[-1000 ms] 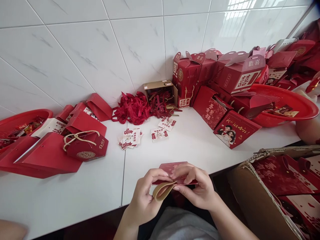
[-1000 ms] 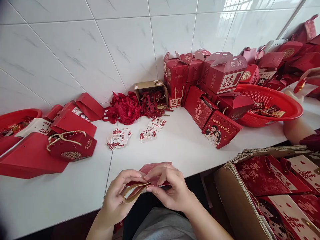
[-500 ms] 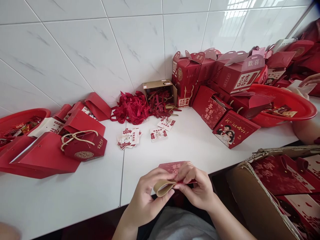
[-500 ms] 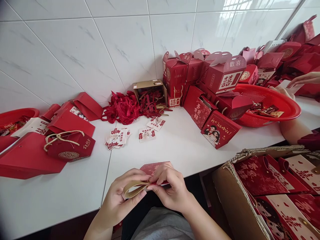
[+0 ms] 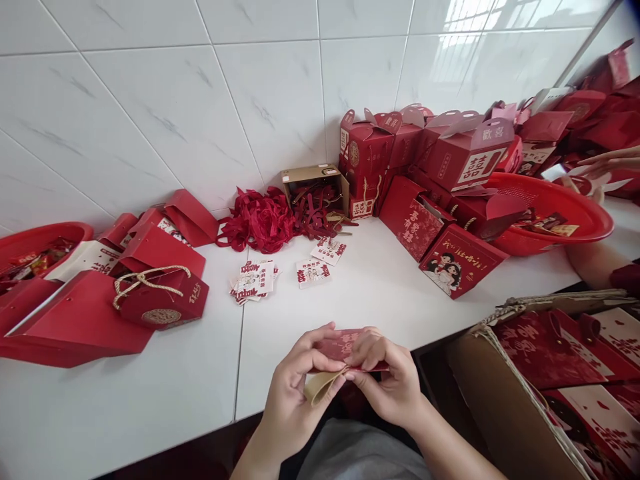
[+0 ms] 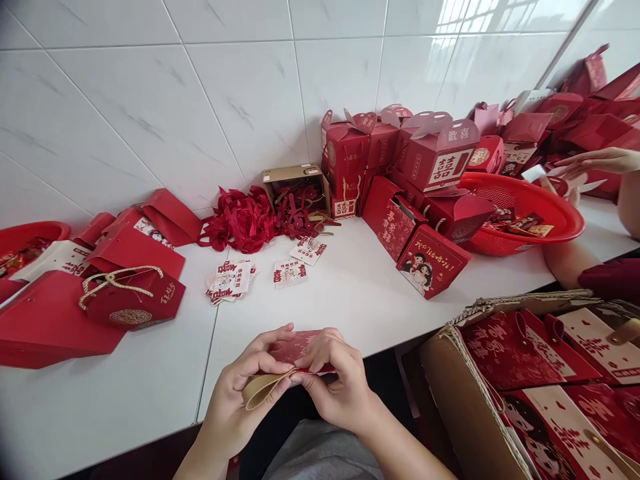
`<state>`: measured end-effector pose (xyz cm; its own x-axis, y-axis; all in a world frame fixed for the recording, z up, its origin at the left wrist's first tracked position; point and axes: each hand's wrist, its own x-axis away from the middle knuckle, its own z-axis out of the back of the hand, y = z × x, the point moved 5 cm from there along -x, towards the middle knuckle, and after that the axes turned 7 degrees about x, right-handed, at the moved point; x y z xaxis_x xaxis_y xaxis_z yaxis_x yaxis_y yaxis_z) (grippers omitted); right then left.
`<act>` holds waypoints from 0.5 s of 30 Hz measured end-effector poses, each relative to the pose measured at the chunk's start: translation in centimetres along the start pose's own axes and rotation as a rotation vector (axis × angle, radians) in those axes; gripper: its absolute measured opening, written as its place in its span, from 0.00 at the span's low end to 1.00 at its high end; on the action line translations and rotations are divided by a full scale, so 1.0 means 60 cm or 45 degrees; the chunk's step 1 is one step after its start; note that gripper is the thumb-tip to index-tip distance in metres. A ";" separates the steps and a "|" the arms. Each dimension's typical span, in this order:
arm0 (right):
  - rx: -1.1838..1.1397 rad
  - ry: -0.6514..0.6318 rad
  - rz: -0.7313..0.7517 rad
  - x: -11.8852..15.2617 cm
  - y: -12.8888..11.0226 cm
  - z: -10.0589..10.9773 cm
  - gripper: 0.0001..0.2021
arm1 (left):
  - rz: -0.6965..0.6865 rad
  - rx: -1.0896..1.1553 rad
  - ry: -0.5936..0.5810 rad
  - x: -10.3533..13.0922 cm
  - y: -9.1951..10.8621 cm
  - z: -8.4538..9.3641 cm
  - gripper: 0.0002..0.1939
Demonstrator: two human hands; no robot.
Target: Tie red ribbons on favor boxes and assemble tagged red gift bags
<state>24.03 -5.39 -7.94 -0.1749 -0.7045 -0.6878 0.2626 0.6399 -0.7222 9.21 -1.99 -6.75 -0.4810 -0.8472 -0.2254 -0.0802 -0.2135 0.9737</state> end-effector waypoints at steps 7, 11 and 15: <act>0.032 0.190 -0.173 0.000 0.016 0.054 0.13 | -0.141 0.125 -0.198 -0.067 0.004 -0.024 0.07; 0.556 0.180 -0.205 0.036 -0.080 0.134 0.21 | -0.329 0.227 -0.497 -0.087 0.032 -0.107 0.09; 1.311 0.126 -0.341 0.128 -0.236 0.227 0.10 | -0.459 0.398 -0.948 -0.065 0.055 -0.231 0.16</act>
<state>31.87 -24.04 -2.00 -0.4095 -0.7262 -0.5522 0.8712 -0.1317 -0.4730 22.94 -6.16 -3.13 -0.8154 -0.1938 -0.5455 -0.5194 -0.1714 0.8372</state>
